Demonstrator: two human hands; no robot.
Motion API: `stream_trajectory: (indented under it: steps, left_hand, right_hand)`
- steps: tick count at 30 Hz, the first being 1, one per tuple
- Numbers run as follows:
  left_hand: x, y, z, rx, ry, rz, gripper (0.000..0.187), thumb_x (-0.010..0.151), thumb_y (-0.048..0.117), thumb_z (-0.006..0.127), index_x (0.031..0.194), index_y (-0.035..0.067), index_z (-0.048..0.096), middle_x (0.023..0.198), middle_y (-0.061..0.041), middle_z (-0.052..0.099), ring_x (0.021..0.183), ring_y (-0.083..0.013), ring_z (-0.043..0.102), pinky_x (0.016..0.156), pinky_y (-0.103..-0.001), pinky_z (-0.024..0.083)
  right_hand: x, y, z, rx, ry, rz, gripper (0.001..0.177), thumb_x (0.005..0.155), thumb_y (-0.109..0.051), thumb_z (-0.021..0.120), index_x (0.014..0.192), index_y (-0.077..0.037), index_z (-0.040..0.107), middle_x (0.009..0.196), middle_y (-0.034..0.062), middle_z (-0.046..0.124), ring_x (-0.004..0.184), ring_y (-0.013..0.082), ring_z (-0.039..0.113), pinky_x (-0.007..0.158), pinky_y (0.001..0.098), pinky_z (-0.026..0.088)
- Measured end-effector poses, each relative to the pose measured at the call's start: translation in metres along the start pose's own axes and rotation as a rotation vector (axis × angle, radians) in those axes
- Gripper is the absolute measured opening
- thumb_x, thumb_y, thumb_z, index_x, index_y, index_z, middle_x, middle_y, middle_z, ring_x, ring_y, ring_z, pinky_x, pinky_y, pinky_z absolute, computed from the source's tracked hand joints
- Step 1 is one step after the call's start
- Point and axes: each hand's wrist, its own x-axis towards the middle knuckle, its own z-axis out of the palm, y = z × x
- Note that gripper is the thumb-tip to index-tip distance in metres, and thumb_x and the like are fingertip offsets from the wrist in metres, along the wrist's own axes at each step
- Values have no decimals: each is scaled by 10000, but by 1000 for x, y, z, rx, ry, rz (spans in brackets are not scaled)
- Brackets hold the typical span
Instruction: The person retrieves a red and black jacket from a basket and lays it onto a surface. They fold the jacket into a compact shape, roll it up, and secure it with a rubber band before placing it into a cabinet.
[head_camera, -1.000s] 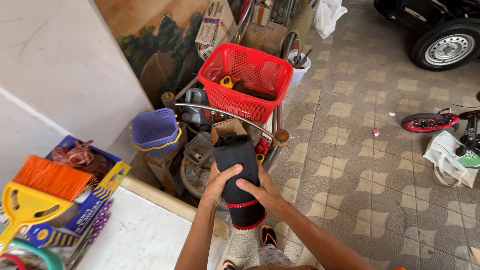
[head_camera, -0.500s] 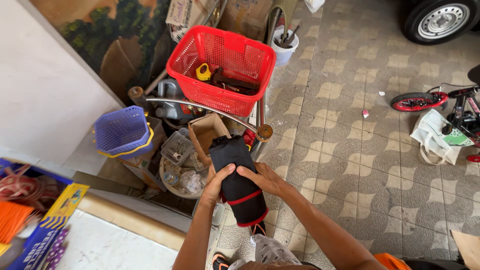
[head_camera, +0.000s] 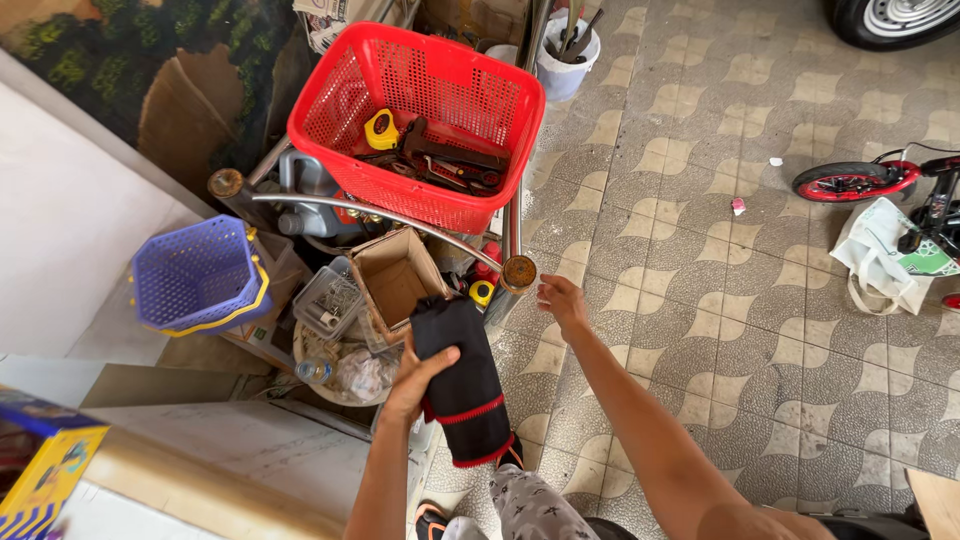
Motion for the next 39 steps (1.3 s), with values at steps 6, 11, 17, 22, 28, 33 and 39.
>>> stream_trajectory:
  steps: [6,11,17,22,28,33,39]
  left_hand:
    - [14,-16,5,27,-42,-80,1051,569,300,919,1491,88,462,1313,-134,664,1217,-278,641,1061,-387,503]
    - [26,-22,15,-13,-3,-139,1051,578,311,911,1497,86,454,1315,-142,664,1222,-287,644,1058,-398,514]
    - [36,-27,22,0,-24,-126,1091,568,317,918,1509,90,415,1348,-142,636,1251,-281,625,1084,-411,499]
    - [39,-30,19,-23,-7,-160,1091,564,341,918,1503,100,417,1340,-149,640,1251,-293,624,1085,-414,496]
    - [42,-38,14,-35,34,-206,1097,562,402,894,1499,141,387,1326,-138,642,1249,-283,625,1079,-406,495]
    - [41,-42,13,-38,8,-210,1106,560,433,905,1488,68,426,1315,-181,654,1230,-313,649,1076,-414,511]
    - [38,-43,18,-53,17,-217,1136,548,428,900,1508,102,388,1332,-181,637,1250,-318,633,1080,-424,507]
  right_hand:
    - [58,19,8,-39,38,127,237,1023,-95,553,1172,-43,731,1031,80,751,896,170,727,782,331,650]
    - [68,18,4,-232,90,-21,139,947,-46,663,1021,30,753,873,104,779,744,171,766,634,331,663]
    - [52,-13,5,-391,86,-92,138,928,-71,677,920,52,739,767,151,767,636,189,751,558,290,633]
    - [51,-44,-5,66,123,97,157,945,-143,537,863,-32,612,730,117,726,667,205,714,670,332,606]
    - [52,-64,-10,494,-184,310,139,948,-184,539,849,-88,557,590,-29,433,552,136,438,580,307,434]
    - [51,-76,-11,309,-361,220,122,983,-200,641,971,-84,674,588,-80,356,516,71,299,479,252,244]
    - [54,-75,-1,-163,-286,-12,116,983,-173,664,987,-57,671,827,-37,672,720,73,571,740,255,476]
